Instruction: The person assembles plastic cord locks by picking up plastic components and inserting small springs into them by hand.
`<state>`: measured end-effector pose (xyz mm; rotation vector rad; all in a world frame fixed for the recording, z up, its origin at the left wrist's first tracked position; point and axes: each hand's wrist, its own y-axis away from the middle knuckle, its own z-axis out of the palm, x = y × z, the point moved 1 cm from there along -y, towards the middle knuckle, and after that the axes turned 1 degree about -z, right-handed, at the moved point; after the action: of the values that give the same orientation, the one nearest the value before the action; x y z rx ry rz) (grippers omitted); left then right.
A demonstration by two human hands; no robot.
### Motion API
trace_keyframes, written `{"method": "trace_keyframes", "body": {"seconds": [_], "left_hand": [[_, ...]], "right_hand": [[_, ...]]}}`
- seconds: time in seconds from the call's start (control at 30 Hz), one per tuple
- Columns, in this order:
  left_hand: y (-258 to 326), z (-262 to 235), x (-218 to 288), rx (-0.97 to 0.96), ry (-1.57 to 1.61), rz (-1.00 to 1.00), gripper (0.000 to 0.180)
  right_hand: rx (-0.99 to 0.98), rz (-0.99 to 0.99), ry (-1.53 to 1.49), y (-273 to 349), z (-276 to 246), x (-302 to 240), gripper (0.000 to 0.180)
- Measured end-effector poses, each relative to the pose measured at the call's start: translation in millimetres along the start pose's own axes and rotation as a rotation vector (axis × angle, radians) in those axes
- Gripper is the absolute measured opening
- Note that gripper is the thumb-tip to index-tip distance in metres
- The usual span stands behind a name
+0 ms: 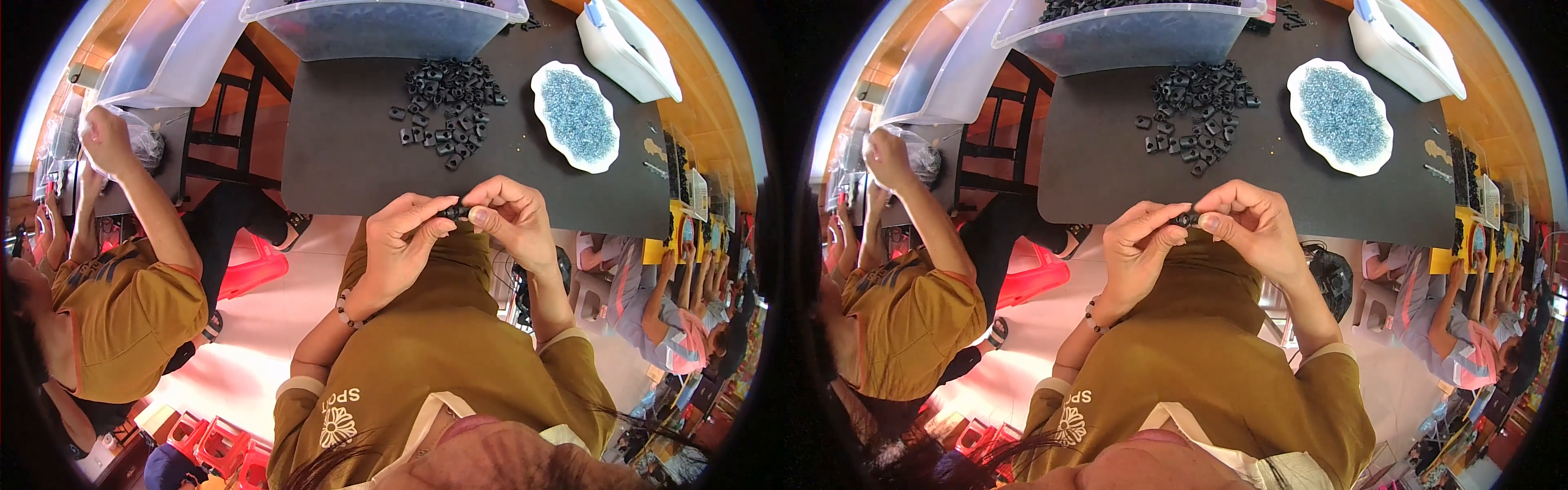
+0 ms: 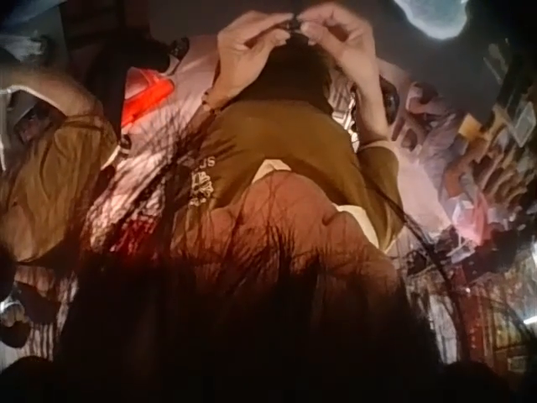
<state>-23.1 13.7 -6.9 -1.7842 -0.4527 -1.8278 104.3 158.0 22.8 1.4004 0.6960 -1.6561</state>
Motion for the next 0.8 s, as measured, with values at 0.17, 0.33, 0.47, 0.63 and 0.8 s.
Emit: {"method": "trace_keyframes", "body": {"seconds": [0.17, 0.33, 0.47, 0.63, 0.8], "left_hand": [[1.8, 1.3, 2.4, 0.031, -0.162, 0.088, 0.030], [2.2, 2.7, -0.4, 0.033, -0.250, 0.172, 0.029], [3.0, 3.4, -3.2, 0.035, -0.213, 0.148, 0.028], [3.8, 2.4, -5.1, 0.033, -0.172, 0.085, 0.027], [4.9, 1.7, -3.7, 0.038, -0.155, 0.066, 0.026]], "right_hand": [[-0.006, -0.029, 0.086, 4.6, -3.2, 6.3, 0.014], [-0.063, 0.047, -0.048, 2.7, -8.9, 14.6, 0.017], [-0.082, 0.055, -0.069, 2.7, -8.6, 14.6, 0.015], [0.005, 0.015, -0.035, 2.2, 2.0, 12.0, 0.010], [-0.033, 0.021, 0.036, 5.8, -2.7, 14.9, 0.014]]}}
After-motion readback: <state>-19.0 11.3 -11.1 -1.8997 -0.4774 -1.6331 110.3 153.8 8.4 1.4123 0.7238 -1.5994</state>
